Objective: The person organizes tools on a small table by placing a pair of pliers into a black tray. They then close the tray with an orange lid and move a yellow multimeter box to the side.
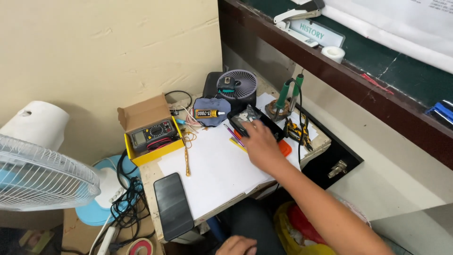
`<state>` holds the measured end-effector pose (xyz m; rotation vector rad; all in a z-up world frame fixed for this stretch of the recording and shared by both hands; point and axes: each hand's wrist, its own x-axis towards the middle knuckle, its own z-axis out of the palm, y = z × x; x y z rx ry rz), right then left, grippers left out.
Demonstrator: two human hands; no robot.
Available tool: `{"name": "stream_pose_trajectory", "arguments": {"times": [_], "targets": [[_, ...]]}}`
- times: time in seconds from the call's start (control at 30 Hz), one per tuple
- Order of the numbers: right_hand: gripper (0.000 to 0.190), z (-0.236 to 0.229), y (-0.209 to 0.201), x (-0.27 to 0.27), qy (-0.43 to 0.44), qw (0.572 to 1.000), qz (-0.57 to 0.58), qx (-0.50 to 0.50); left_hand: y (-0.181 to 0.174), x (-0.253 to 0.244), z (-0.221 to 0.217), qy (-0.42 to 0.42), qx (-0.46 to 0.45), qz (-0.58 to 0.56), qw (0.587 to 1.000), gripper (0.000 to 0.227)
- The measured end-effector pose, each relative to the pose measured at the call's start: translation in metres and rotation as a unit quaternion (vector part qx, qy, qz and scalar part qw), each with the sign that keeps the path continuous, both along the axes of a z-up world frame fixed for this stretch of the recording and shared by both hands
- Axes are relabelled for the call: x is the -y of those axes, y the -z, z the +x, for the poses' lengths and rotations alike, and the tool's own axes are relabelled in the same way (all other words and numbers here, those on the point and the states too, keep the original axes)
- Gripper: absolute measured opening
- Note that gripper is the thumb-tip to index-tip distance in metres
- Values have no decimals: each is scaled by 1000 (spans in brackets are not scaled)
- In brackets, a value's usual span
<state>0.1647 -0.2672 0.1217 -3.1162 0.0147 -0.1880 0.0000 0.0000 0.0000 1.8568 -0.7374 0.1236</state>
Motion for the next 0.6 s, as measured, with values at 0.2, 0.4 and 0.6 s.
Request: {"name": "stream_pose_trajectory", "arguments": {"times": [0.2,0.4,0.6], "targets": [[11,22,60,18,-82,983,-134,93,-48,15,49,80,58,-35,995,14],[27,20,65,30,-146,959,-106,217,-45,49,118,-48,-54,-34,997,25],[31,15,65,1,-174,960,-10,220,-44,64,160,-121,64,92,986,59]]}}
